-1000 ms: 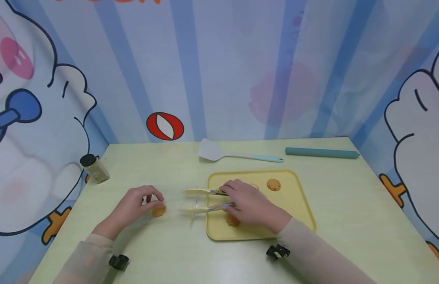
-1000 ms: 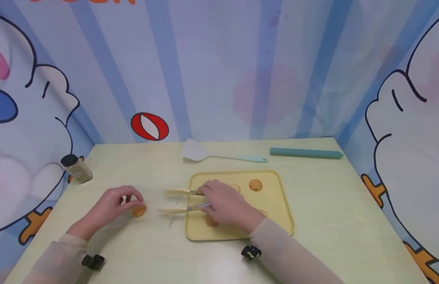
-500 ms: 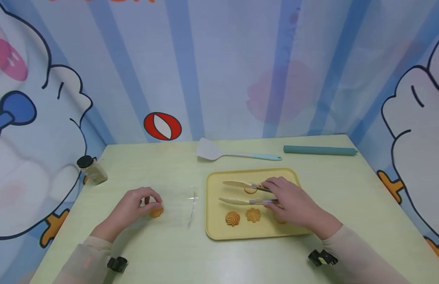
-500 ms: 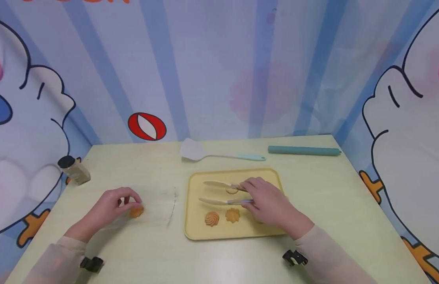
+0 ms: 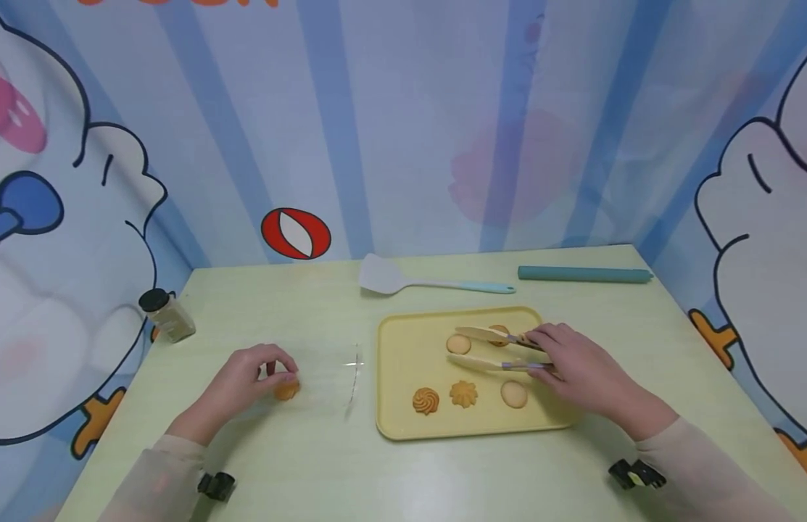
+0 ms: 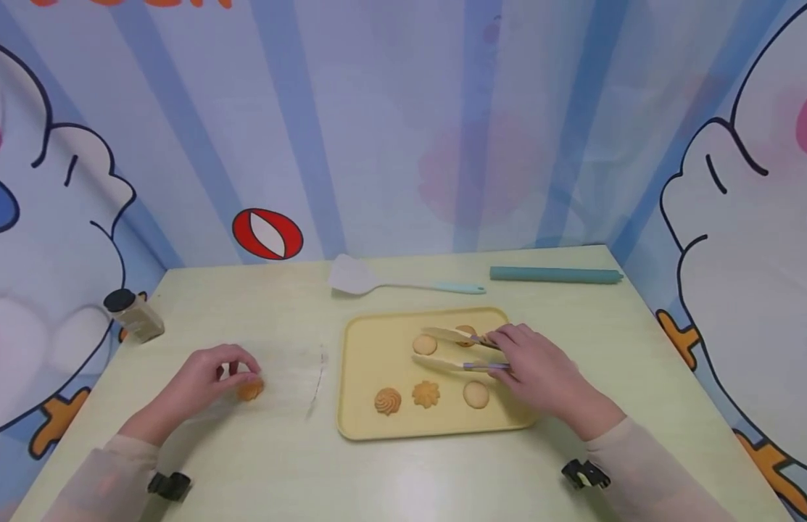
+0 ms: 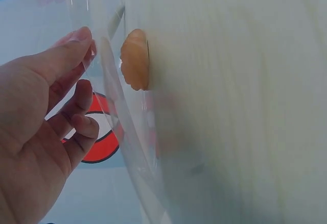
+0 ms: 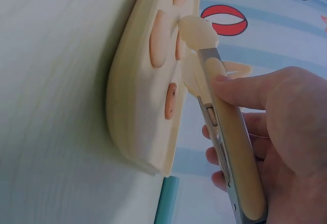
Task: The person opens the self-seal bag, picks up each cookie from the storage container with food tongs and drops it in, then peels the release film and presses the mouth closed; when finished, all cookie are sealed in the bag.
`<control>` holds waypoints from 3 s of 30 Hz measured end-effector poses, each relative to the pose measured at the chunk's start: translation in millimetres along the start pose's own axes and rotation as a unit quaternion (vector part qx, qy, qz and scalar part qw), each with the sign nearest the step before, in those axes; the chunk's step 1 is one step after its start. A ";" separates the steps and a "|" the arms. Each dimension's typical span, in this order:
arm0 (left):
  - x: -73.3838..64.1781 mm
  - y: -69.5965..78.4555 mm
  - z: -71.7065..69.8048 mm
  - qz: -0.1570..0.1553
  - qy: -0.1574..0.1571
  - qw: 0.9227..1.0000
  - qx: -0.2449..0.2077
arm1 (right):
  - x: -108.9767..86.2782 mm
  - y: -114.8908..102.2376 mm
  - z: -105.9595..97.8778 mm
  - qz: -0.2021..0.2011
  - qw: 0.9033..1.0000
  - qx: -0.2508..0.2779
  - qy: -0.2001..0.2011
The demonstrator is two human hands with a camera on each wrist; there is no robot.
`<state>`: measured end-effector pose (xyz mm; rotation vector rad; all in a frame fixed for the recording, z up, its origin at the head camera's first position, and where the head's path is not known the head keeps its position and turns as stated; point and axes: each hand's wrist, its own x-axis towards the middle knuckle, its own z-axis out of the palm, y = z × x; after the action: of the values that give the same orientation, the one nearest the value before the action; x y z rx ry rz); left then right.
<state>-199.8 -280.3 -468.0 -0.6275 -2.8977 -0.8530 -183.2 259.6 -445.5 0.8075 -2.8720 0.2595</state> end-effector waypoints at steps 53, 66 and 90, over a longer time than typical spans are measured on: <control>-3.6 3.9 -2.5 0.006 0.003 1.000 0.008 | 19.9 -29.5 13.9 -0.056 0.997 0.031 0.032; -3.0 5.7 -1.6 -0.011 0.000 1.000 0.018 | 51.0 -75.5 23.4 -0.110 0.992 0.058 0.017; -1.5 6.2 -4.0 -0.005 0.009 1.000 0.021 | 108.4 -138.0 50.3 -0.169 0.983 0.065 -0.034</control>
<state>-196.1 -278.2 -461.8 -0.5987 -2.8973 -0.7920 -206.8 78.9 -456.8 1.3323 -2.7362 0.3857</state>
